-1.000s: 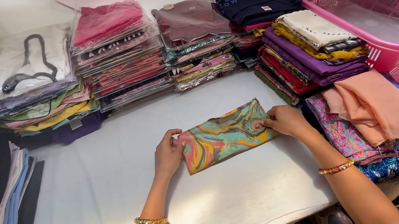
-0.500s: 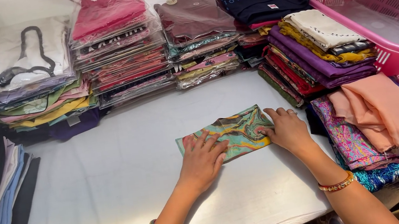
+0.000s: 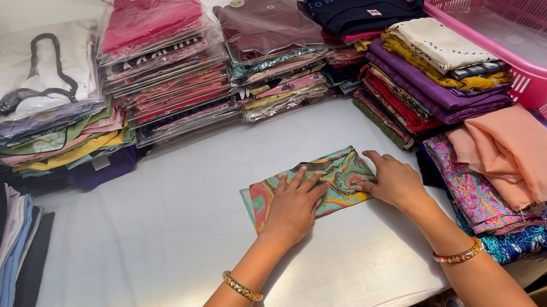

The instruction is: The person folds a pair of red pants on a white table, then places them into a clear plastic bag. They subsequently fold a colorful patterned scarf and place it into a pink basket.

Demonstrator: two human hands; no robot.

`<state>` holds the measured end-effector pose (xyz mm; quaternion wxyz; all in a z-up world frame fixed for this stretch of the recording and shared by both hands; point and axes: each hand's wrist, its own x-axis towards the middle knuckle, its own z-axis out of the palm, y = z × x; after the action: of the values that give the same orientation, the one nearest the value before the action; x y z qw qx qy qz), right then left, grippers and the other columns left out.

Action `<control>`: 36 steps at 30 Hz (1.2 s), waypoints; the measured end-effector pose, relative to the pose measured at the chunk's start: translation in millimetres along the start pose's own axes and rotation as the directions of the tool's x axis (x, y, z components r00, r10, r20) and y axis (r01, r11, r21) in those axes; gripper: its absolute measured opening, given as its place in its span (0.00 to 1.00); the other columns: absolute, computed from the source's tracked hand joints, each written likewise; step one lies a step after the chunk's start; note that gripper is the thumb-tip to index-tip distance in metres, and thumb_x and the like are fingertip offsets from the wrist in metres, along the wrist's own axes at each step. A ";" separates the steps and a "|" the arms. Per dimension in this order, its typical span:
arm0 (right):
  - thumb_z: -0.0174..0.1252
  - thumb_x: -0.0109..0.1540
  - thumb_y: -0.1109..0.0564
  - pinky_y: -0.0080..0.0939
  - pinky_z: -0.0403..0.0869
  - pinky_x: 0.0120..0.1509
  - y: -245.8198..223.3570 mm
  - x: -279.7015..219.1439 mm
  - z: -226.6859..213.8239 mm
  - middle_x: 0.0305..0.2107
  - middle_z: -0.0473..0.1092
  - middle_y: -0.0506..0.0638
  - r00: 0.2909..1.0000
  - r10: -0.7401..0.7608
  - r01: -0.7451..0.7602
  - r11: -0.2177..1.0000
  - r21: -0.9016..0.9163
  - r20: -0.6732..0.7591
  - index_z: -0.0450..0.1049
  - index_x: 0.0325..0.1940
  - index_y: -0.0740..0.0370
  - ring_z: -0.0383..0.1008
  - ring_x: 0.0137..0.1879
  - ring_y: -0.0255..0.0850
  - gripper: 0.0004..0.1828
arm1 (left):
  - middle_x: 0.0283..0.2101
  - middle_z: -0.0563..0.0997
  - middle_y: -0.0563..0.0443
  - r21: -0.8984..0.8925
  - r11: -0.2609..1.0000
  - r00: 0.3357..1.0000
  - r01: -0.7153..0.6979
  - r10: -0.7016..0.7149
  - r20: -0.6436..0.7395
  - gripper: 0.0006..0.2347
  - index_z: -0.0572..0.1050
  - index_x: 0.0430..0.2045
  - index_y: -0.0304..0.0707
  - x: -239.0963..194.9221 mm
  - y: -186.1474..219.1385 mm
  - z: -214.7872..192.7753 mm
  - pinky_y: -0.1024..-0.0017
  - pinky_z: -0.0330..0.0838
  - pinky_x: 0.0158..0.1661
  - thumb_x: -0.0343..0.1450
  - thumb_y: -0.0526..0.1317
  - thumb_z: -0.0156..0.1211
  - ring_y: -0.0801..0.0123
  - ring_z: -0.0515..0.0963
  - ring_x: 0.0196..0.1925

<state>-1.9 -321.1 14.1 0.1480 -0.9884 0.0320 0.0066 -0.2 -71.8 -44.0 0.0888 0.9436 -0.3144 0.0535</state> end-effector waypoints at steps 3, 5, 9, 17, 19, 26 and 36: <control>0.70 0.53 0.36 0.53 0.78 0.50 3.4 0.3 4.5 0.44 0.75 0.55 0.997 -0.022 0.015 0.996 -0.087 -0.074 0.62 0.71 0.45 0.78 0.50 0.53 0.46 | 0.78 0.53 0.54 -0.065 0.998 1.000 -0.018 0.017 -0.021 0.25 0.61 0.69 0.60 10.0 3.4 -6.4 0.38 0.37 0.72 0.75 0.54 0.39 0.52 0.43 0.81; 0.71 0.51 0.36 0.54 0.78 0.50 7.0 0.0 6.8 0.44 0.75 0.56 0.988 -0.055 0.034 0.990 -0.139 -0.148 0.63 0.70 0.47 0.77 0.52 0.55 0.47 | 0.79 0.42 0.57 -0.097 0.986 0.971 0.133 -0.110 0.211 0.26 0.51 0.72 0.66 7.9 8.6 -16.9 0.31 0.24 0.68 0.76 0.58 0.33 0.53 0.33 0.80; 0.72 0.50 0.35 0.54 0.77 0.50 9.0 -4.1 7.5 0.44 0.74 0.59 0.992 -0.047 0.033 0.993 -0.113 -0.121 0.60 0.72 0.49 0.78 0.50 0.57 0.50 | 0.79 0.38 0.56 -0.118 0.978 0.958 0.173 -0.139 0.251 0.28 0.47 0.73 0.68 4.2 10.5 -16.3 0.31 0.21 0.68 0.75 0.61 0.31 0.50 0.29 0.80; 0.73 0.51 0.38 0.54 0.76 0.51 1.0 -14.9 -8.0 0.37 0.77 0.61 0.998 0.053 -0.053 0.998 0.035 0.018 0.58 0.73 0.48 0.80 0.45 0.57 0.51 | 0.79 0.33 0.52 -0.104 0.970 0.942 0.221 -0.185 0.280 0.31 0.45 0.74 0.68 5.3 14.3 -24.3 0.24 0.17 0.64 0.72 0.65 0.33 0.43 0.25 0.79; 0.74 0.51 0.38 0.54 0.76 0.50 0.5 -10.1 -10.9 0.34 0.78 0.59 0.996 0.077 -0.079 0.996 0.042 0.032 0.59 0.73 0.47 0.80 0.44 0.55 0.51 | 0.79 0.33 0.51 -0.094 0.970 0.940 0.222 -0.187 0.286 0.32 0.45 0.74 0.68 7.2 14.7 -28.1 0.24 0.17 0.64 0.72 0.66 0.34 0.43 0.24 0.79; 0.73 0.50 0.47 0.50 0.78 0.44 15.4 3.6 13.0 0.31 0.77 0.53 0.995 0.096 -0.088 0.940 0.329 -0.007 0.57 0.75 0.47 0.82 0.35 0.48 0.52 | 0.79 0.33 0.45 -0.081 0.974 0.949 0.210 -0.184 0.255 0.32 0.46 0.74 0.67 5.5 13.6 -20.2 0.23 0.17 0.63 0.72 0.66 0.36 0.39 0.25 0.78; 0.75 0.47 0.60 0.48 0.79 0.42 -1.7 -5.7 26.5 0.52 0.64 0.63 0.972 0.130 0.002 0.828 0.561 -0.194 0.42 0.79 0.44 0.76 0.42 0.50 0.65 | 0.79 0.35 0.44 -0.085 0.975 0.960 0.206 -0.185 0.212 0.32 0.48 0.73 0.69 7.7 11.1 -9.8 0.22 0.17 0.63 0.72 0.67 0.35 0.39 0.27 0.79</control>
<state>-7.6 -311.4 -10.7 0.4248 -0.8949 0.0823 -0.1092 -1.2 -83.1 -31.7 0.1114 0.9645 -0.2293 -0.0687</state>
